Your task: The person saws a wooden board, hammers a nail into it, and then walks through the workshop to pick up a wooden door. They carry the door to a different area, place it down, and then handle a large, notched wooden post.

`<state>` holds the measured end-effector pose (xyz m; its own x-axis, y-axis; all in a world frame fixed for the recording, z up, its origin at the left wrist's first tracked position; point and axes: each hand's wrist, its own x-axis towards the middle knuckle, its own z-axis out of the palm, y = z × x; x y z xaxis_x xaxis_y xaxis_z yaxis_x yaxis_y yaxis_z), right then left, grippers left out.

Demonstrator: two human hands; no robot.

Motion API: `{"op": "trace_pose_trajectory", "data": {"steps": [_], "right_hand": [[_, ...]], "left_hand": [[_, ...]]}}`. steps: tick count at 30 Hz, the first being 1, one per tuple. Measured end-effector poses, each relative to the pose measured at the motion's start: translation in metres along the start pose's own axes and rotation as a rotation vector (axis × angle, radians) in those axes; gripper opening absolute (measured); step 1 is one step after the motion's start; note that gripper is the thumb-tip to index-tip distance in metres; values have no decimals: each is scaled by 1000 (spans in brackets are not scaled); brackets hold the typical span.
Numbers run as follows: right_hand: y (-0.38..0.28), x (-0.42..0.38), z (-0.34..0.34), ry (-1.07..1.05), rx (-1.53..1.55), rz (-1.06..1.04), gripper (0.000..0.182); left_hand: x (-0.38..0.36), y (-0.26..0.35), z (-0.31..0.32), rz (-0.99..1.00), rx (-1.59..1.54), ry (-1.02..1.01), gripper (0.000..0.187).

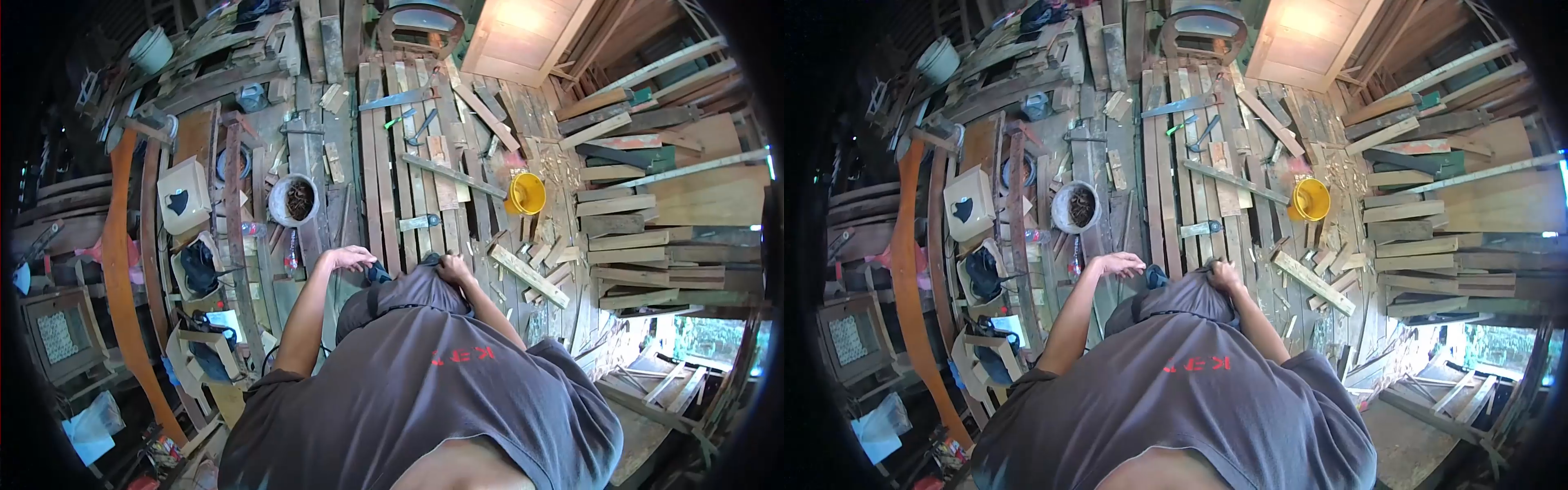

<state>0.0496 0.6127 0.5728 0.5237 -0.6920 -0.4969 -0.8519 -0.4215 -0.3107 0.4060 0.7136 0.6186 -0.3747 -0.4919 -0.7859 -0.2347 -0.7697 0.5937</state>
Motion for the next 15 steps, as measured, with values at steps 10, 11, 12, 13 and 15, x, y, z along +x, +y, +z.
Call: {"op": "trace_pose_trajectory", "data": {"steps": [10, 11, 12, 13, 15], "right_hand": [[61, -22, -26, -19, 1170, 428, 27], [81, -23, -10, -28, 1053, 478, 28], [96, -30, 3, -36, 935, 526, 30], [105, -37, 13, -87, 905, 595, 32], [108, -40, 16, -147, 860, 654, 34]], "left_hand": [[-5, -38, -8, 129, -504, 436, 31], [2, -54, -12, 105, -524, 461, 30], [7, -68, -14, 80, -546, 484, 28], [8, -78, -14, 53, -569, 498, 27], [10, -97, -11, 26, -636, 511, 28]]}}
